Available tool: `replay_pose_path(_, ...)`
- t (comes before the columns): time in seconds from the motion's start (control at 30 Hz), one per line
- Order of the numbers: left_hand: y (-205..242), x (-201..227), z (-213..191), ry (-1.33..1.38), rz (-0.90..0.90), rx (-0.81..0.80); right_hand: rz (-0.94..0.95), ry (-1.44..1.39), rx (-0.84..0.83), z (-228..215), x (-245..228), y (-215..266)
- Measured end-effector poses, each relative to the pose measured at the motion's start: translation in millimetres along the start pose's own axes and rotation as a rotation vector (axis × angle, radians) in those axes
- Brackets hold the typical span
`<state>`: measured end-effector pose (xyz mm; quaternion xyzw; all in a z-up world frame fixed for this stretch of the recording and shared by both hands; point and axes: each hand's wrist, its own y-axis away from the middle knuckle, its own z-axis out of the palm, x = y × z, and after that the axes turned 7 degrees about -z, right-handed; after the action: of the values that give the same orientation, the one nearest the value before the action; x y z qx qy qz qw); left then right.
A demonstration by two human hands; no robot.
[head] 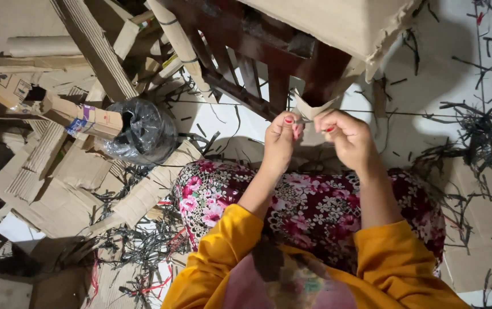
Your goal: Wrapping chair legs with cardboard and securing them with plastic ties
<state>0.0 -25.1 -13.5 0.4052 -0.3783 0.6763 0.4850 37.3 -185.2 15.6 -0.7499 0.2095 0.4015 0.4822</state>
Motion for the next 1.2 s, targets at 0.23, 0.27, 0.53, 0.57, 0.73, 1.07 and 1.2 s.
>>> replay_pose_path(0.23, -6.1, -40.3, -1.8, 0.429, -0.172, 0.158, 0.010, -0.246, 0.102, -9.3, 47.7, 10.5)
replay_pose_path(0.27, -4.2, -35.2, 1.5, 0.512, -0.207, 0.156, 0.032, -0.320, 0.111, -8.4, 46.3, 13.5)
replay_pose_path(0.53, -22.8, -18.5, -33.0, 0.703, -0.250, 0.167, -0.164, 0.066, 0.040, -0.7, 18.2, 1.3)
replay_pose_path(0.57, -23.2, -29.9, -45.5, 0.694, -0.293, 0.263, -0.197, 0.088, 0.055, 2.2, 18.3, -0.5)
replay_pose_path(0.73, 11.9, -31.0, -19.6, 0.204, -0.240, 0.212, -0.258, 0.161, 0.087, 9.4, 13.8, -2.7)
replay_pose_path(1.07, -11.7, -36.0, 22.3, 0.117, 0.113, 0.503, -0.311, 0.190, 0.124, 14.0, 9.8, -5.9)
replay_pose_path(1.2, -9.9, -34.3, 21.0, -0.010, 0.220, 0.525, -0.310, 0.185, 0.134, 15.2, 10.1, -3.5)
